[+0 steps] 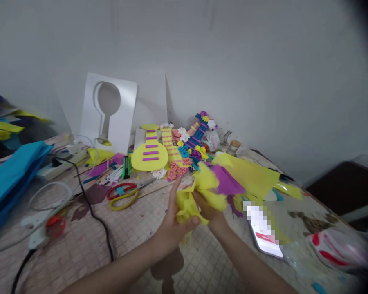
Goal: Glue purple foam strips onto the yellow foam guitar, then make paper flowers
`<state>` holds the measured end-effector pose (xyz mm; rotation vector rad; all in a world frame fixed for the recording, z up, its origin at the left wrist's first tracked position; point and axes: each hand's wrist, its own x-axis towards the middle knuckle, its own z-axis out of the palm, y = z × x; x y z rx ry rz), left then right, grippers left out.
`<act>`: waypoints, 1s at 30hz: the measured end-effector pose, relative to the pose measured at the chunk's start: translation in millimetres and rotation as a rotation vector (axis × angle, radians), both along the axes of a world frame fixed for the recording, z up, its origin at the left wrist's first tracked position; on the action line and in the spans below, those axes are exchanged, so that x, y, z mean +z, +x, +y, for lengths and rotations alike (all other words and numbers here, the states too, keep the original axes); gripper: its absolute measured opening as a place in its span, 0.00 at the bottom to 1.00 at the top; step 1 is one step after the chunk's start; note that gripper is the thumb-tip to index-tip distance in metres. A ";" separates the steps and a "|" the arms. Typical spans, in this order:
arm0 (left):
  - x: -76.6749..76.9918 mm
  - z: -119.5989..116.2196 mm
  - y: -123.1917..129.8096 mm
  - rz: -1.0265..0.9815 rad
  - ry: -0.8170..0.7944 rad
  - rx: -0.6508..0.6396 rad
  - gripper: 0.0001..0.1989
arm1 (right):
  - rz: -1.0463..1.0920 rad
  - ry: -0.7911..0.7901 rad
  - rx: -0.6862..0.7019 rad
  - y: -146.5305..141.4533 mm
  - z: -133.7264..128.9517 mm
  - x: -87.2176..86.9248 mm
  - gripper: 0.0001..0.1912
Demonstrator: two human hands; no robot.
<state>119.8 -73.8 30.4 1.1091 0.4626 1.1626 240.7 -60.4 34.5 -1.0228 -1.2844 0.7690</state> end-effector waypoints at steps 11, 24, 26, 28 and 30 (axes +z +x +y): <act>-8.1 36.3 -14.4 0.061 -0.290 0.293 0.09 | -0.679 0.327 0.120 -0.1 -15.8 -28.2 0.27; -29.0 23.1 -5.2 -0.130 -0.679 -0.024 0.18 | -0.761 0.581 -0.107 -13.8 -6.0 -44.0 0.08; -29.5 19.1 -1.9 -0.145 -0.680 -0.026 0.15 | -0.792 0.595 -0.204 -14.3 -5.2 -40.6 0.07; -27.9 16.7 -0.7 -0.109 -0.605 0.000 0.15 | -0.831 0.592 -0.287 -13.9 -4.9 -37.7 0.08; -26.5 17.2 -1.3 -0.010 -0.445 0.088 0.16 | -0.844 0.571 -0.246 -12.8 -5.4 -35.2 0.10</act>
